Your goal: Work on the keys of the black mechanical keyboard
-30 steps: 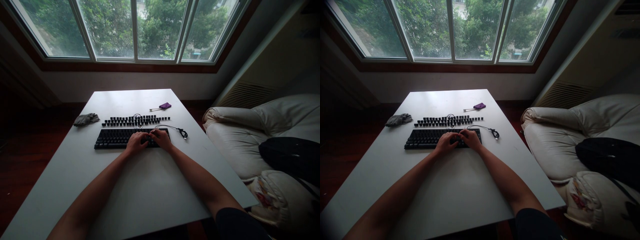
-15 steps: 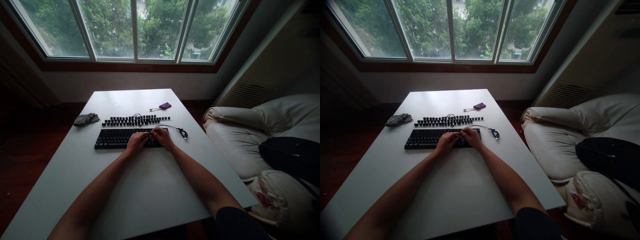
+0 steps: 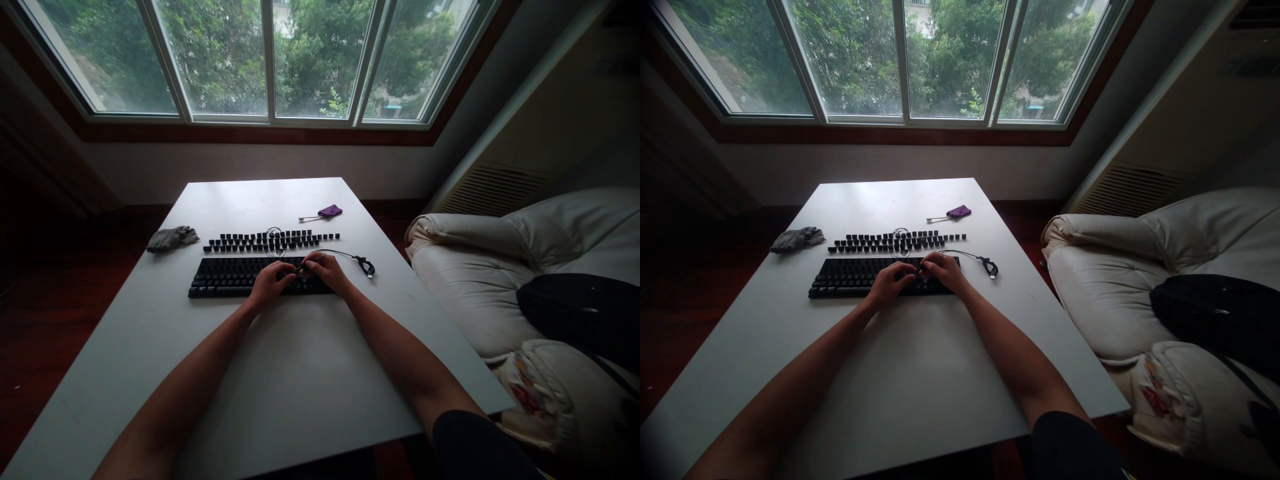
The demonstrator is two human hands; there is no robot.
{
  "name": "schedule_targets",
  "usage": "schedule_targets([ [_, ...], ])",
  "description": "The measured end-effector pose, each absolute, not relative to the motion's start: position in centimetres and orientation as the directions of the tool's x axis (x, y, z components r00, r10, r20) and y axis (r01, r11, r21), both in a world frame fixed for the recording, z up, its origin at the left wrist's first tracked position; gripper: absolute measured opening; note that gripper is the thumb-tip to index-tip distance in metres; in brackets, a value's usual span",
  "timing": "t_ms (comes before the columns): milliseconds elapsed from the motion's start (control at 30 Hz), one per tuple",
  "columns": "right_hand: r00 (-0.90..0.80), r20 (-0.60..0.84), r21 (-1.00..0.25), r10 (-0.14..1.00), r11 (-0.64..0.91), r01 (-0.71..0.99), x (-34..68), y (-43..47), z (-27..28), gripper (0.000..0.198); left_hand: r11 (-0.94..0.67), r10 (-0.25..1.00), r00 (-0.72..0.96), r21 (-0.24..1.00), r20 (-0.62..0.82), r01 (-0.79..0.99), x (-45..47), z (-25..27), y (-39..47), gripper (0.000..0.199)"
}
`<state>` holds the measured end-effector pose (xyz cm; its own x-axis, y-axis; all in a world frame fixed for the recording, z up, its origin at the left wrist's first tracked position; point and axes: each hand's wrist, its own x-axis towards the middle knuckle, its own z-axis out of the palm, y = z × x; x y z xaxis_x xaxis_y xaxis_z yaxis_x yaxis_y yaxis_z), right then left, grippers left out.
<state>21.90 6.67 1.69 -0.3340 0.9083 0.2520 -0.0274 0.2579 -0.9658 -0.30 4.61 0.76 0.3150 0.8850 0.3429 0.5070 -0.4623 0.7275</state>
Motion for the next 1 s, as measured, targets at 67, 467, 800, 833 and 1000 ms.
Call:
schedule_targets([
  [67, -0.398, 0.22, -0.974, 0.891, 0.226, -0.032, 22.5, 7.0, 2.2, 0.029, -0.452, 0.888, 0.325, 0.748, 0.325, 0.486, -0.3, 0.8, 4.7, 0.025],
  [467, -0.472, 0.171, -0.985, 0.865, 0.169, -0.048, 23.5, 7.1, 3.4, 0.036, -0.363, 0.92, 0.309, 0.822, 0.241, 0.439, 0.2, 1.0, 4.5, 0.032],
  [800, -0.291, 0.189, -0.982, 0.938, 0.172, -0.084, 21.8, 7.0, 1.8, 0.037, -0.33, 0.932, 0.279, 0.856, 0.23, 0.397, 0.1, 0.7, 4.8, 0.039],
  [833, -0.282, 0.186, -0.982, 0.941, 0.166, -0.093, 21.7, 7.0, 1.6, 0.038, -0.331, 0.932, 0.279, 0.855, 0.231, 0.399, 0.0, 0.7, 4.9, 0.039],
  [1000, -0.302, 0.185, -0.981, 0.935, 0.161, -0.105, 21.8, 6.9, 1.4, 0.036, -0.321, 0.937, 0.255, 0.874, 0.238, 0.365, 0.0, 0.3, 5.1, 0.038],
])
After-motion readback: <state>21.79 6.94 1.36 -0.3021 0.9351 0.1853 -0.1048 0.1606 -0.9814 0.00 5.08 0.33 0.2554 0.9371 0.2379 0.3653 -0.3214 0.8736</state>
